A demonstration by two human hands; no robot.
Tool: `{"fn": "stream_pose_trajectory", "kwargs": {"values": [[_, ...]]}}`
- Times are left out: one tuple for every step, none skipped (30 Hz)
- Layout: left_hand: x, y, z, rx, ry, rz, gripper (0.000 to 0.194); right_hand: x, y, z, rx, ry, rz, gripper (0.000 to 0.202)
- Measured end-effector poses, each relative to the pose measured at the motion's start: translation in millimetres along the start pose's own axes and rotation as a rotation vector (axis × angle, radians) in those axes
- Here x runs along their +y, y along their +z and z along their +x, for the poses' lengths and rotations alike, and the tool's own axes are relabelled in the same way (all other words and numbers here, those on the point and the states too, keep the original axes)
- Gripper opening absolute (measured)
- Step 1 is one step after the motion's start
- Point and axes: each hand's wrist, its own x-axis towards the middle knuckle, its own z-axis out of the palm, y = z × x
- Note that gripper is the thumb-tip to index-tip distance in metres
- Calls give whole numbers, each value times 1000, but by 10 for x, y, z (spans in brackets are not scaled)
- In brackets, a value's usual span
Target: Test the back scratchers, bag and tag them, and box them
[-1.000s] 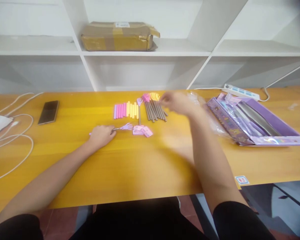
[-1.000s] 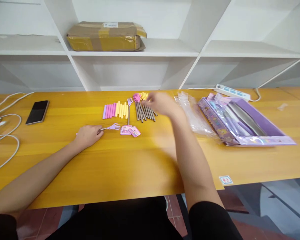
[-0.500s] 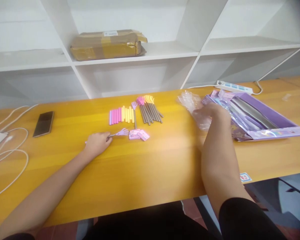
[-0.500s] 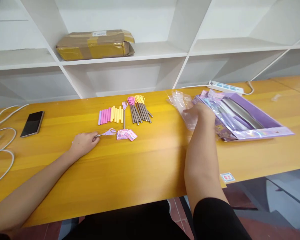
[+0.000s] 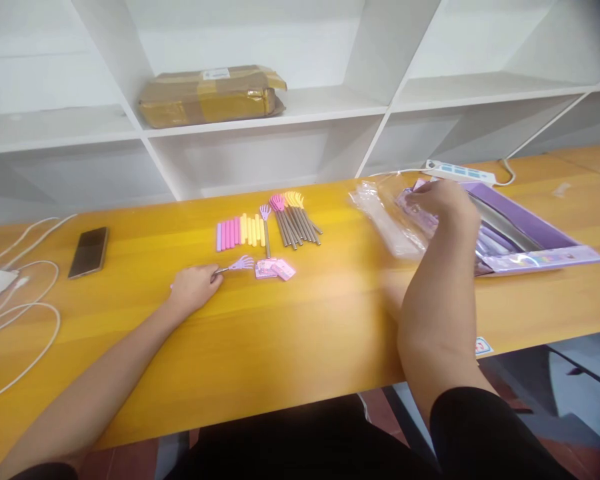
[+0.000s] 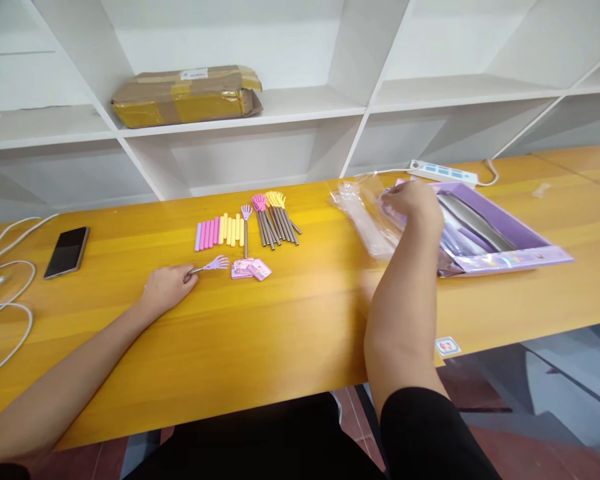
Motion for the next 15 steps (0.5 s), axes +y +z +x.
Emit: {"fn": "stream_pose_trajectory", "kwargs": {"values": [[-5, 6, -2, 17, -5, -20, 30, -25, -112, -30, -39, -4, 59, 25], [-11, 13, -5, 41, -15, -51, 30, -62, -228, -74, -82, -5, 139, 28], [-16, 22, -9, 72, -30, -96, 30, -111, -341, -132, -102, -9, 240, 32], [-21, 33, -12, 109, -44, -153, 29, -171, -448, -203, -103, -13, 337, 36], [-26, 49, -15, 150, -58, -220, 28, -240, -543, -281, -102, -17, 423, 39], [-30, 67, -18, 191, -70, -296, 28, -315, -624, -364, -102, -33, 486, 42], [-34, 89, -19, 235, -73, -377, 28, -392, -690, -444, -107, -58, 525, 45], [-36, 112, -19, 287, -58, -464, 30, -470, -740, -519, -115, -94, 558, 46], [-37, 133, -18, 346, -29, -548, 32, -546, -776, -584, -128, -140, 586, 46], [-37, 149, -18, 403, 9, -617, 33, -619, -800, -637, -145, -187, 613, 46], [-33, 157, -20, 452, 52, -665, 31, -692, -816, -678, -159, -231, 645, 44], [-25, 158, -26, 484, 97, -691, 29, -766, -825, -711, -171, -272, 676, 40], [-10, 150, -37, 498, 135, -704, 26, -845, -830, -739, -183, -312, 715, 36], [13, 138, -55, 495, 158, -717, 25, -933, -830, -772, -194, -354, 762, 31], [46, 126, -80, 476, 164, -749, 26, -1033, -825, -817, -207, -403, 813, 25]]}}
